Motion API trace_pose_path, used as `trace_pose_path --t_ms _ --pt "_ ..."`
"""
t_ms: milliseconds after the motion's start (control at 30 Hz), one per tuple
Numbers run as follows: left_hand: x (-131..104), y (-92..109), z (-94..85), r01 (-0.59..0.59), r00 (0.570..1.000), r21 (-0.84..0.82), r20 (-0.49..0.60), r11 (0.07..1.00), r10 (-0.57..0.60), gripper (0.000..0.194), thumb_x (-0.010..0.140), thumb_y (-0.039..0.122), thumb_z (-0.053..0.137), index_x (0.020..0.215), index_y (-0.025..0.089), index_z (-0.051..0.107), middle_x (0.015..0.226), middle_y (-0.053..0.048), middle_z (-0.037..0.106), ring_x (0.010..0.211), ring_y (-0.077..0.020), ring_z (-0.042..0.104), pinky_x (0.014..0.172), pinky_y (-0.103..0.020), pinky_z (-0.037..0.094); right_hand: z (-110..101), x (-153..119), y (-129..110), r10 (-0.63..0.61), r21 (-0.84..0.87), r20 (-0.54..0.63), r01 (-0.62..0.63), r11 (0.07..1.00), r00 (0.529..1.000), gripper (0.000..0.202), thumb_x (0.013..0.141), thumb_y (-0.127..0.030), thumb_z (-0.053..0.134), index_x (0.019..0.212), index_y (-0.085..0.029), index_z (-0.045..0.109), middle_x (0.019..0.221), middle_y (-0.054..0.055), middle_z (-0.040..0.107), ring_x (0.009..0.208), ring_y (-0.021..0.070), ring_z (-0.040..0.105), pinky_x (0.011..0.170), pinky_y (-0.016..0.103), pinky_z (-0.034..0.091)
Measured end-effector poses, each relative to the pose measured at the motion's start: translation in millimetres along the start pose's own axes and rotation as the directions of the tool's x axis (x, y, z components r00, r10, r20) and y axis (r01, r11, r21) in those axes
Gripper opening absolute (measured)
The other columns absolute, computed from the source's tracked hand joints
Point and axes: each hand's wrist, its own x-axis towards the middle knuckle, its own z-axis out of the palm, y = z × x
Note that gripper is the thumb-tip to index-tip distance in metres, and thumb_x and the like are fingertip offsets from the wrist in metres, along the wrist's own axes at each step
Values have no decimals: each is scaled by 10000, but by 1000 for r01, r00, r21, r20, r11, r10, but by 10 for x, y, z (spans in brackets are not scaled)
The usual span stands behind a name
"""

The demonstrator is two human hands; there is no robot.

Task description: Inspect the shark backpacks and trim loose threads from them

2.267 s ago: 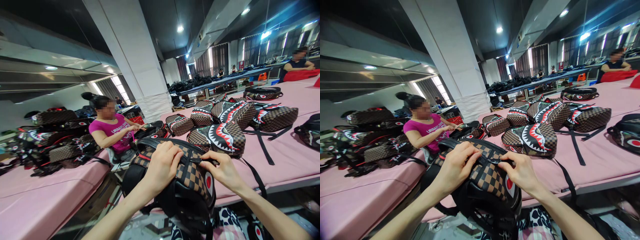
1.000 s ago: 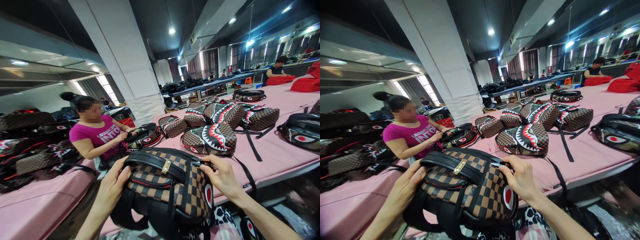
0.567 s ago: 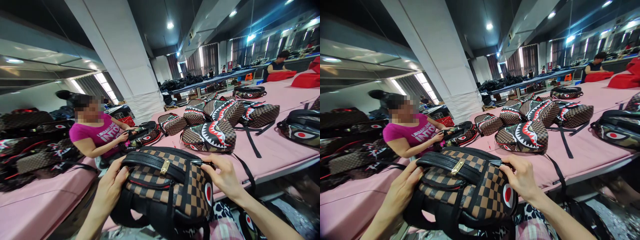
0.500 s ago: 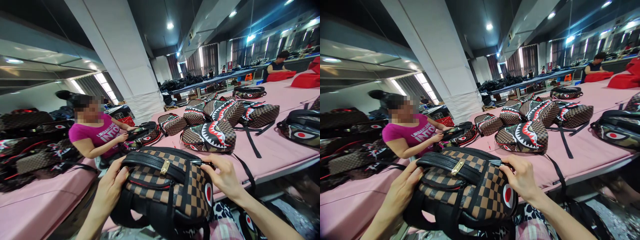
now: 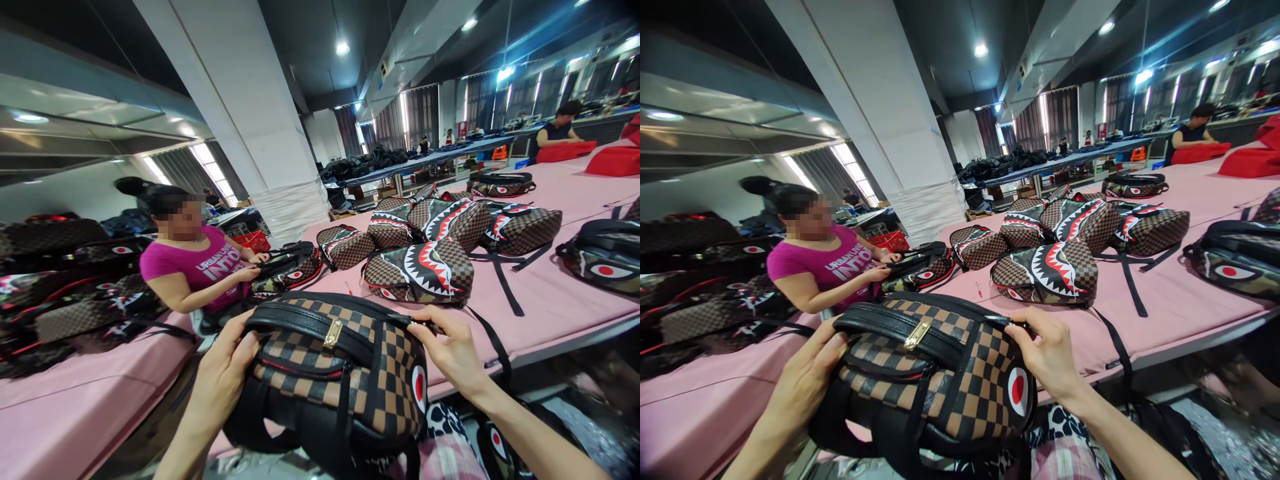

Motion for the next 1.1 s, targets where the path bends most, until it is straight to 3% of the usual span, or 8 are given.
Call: trace_pose_path --t_ms 133,267,367,433,700,933,1100 --pt "-10 45 1 36 999 5 24 999 -36 409 788 481 382 1036 196 539 1078 -47 605 1021 -238 545 955 -358 413 -41 -15 -101 -281 -274 -31 262 925 959 106 844 -179 542 920 -178 616 854 47 666 794 148 610 714 270 473" --pt "-20 46 3 56 998 11 32 998 -56 435 787 479 377 1076 188 523 1147 -40 583 1082 -233 520 994 -333 378 -66 -15 -294 -472 -575 31 402 712 881 169 843 -108 518 965 -162 621 857 54 676 732 148 577 665 286 406" --pt "-24 38 4 58 998 -3 32 998 -58 424 783 467 387 1083 195 512 1164 -41 582 1099 -233 511 1003 -342 367 -91 -13 -428 -538 -678 106 457 576 836 178 856 -95 490 945 -154 632 849 56 680 693 144 550 627 298 356" --pt "-25 40 7 59 998 -9 32 998 -59 413 786 459 386 1085 200 507 1171 -43 582 1102 -232 506 1004 -355 363 -114 -21 -485 -524 -712 137 451 538 841 199 867 -87 462 917 -160 640 825 47 679 677 139 535 624 300 340" --pt "-67 52 2 25 999 1 20 1000 -25 452 780 486 377 1083 184 522 1164 -54 592 1089 -241 527 986 -341 388 -181 -106 -472 -457 -736 119 388 555 881 192 862 -85 467 921 -150 637 824 42 672 711 152 528 656 316 344" --pt "-78 4 28 24 1000 -19 -3 1000 -24 556 743 562 378 1087 156 539 1171 -81 588 1081 -254 526 990 -387 383 -128 -105 -517 -528 -716 85 421 557 845 206 880 -108 451 903 -139 653 815 37 675 685 122 521 641 296 342" --pt "-74 -31 64 -1 1000 -34 -29 999 0 586 721 596 393 1079 162 557 1167 -87 596 1078 -253 532 996 -416 379 -132 -131 -490 -494 -741 87 387 548 865 201 858 -69 463 887 -120 655 770 29 657 652 122 508 621 298 321"
